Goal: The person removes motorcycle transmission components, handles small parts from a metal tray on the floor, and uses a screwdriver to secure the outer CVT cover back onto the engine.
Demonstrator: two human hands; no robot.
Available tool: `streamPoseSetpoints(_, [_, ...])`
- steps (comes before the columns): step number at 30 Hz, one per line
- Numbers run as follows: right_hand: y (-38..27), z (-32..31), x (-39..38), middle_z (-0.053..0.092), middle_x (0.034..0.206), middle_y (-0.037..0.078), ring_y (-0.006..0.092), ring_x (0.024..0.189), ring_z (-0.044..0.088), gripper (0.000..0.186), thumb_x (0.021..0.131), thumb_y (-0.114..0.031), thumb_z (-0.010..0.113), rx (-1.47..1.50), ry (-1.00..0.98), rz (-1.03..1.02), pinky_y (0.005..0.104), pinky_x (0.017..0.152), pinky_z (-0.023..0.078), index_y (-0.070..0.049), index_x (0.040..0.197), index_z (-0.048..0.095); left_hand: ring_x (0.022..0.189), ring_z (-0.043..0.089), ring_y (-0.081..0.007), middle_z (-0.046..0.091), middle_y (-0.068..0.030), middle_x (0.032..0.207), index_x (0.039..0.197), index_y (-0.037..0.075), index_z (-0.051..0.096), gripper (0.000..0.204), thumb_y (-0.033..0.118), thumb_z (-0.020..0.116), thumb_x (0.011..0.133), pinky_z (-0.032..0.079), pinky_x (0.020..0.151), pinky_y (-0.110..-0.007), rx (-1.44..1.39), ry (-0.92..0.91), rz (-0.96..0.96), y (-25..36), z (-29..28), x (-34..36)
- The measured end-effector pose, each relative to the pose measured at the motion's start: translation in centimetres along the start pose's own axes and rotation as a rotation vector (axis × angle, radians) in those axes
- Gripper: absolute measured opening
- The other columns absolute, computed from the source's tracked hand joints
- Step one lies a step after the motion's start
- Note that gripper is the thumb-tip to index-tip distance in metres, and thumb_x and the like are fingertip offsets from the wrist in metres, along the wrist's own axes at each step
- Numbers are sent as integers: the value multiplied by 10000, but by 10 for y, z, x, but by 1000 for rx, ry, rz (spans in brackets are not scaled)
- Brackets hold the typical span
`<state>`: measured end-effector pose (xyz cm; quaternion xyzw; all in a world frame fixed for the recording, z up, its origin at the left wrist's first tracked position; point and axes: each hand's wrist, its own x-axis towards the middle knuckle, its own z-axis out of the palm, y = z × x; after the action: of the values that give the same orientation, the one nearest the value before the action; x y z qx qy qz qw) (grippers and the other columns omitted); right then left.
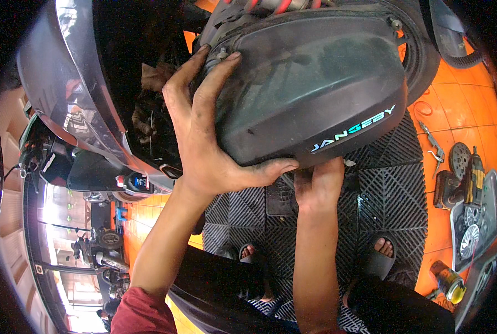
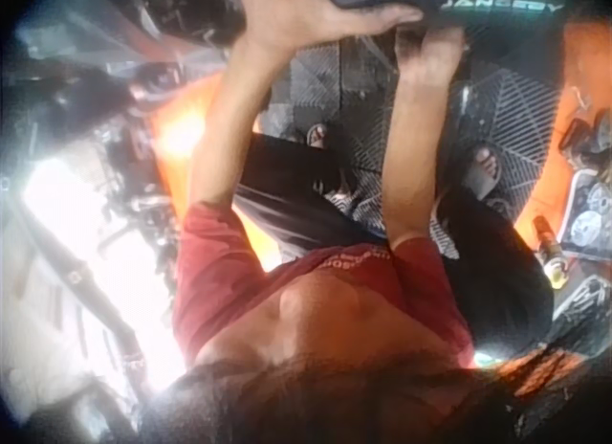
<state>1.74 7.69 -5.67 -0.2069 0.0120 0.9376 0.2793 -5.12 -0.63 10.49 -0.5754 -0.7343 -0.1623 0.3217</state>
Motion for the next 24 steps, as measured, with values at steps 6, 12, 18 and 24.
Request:
streamPoseSetpoints(6, [0, -9, 3, 615, 1181, 52, 209, 1103, 587, 334, 970, -267, 537, 21, -60, 82, 384, 954, 489, -58, 1228, 566, 1241, 405, -427, 400, -285, 1308, 1335, 57, 527, 1141, 636, 865, 411, 356, 1032, -523, 5, -8, -8, 1, -1, 1])
streamPoseSetpoints(12, [-2, -10, 4, 630, 1150, 43, 204, 1053, 611, 328, 946, -241, 577, 16, -40, 78, 361, 929, 504, -51, 1214, 570, 1245, 403, -428, 401, -289, 1301, 1326, 44, 532, 1139, 637, 864, 412, 361, 1033, -514, -5, -4, -1, 0, 0, 1])
streamPoseSetpoints(18, [-5, -10, 3, 630, 1136, 42, 196, 1046, 613, 344, 937, -261, 594, -99, -65, -11, 364, 919, 510, -53, 1210, 570, 1249, 400, -431, 404, -288, 1295, 1325, 41, 532, 1137, 634, 864, 414, 365, 1030, -512, -3, -9, -7, 1, 1, 1])
streamPoseSetpoints(24, [-2, -7, 2, 631, 1119, 50, 185, 1026, 615, 299, 929, -218, 613, 18, -48, 103, 335, 890, 522, -46, 1172, 588, 1252, 400, -430, 400, -288, 1298, 1321, 33, 533, 1144, 636, 865, 407, 368, 1027, -514, 9, -18, -5, 0, 0, 1])
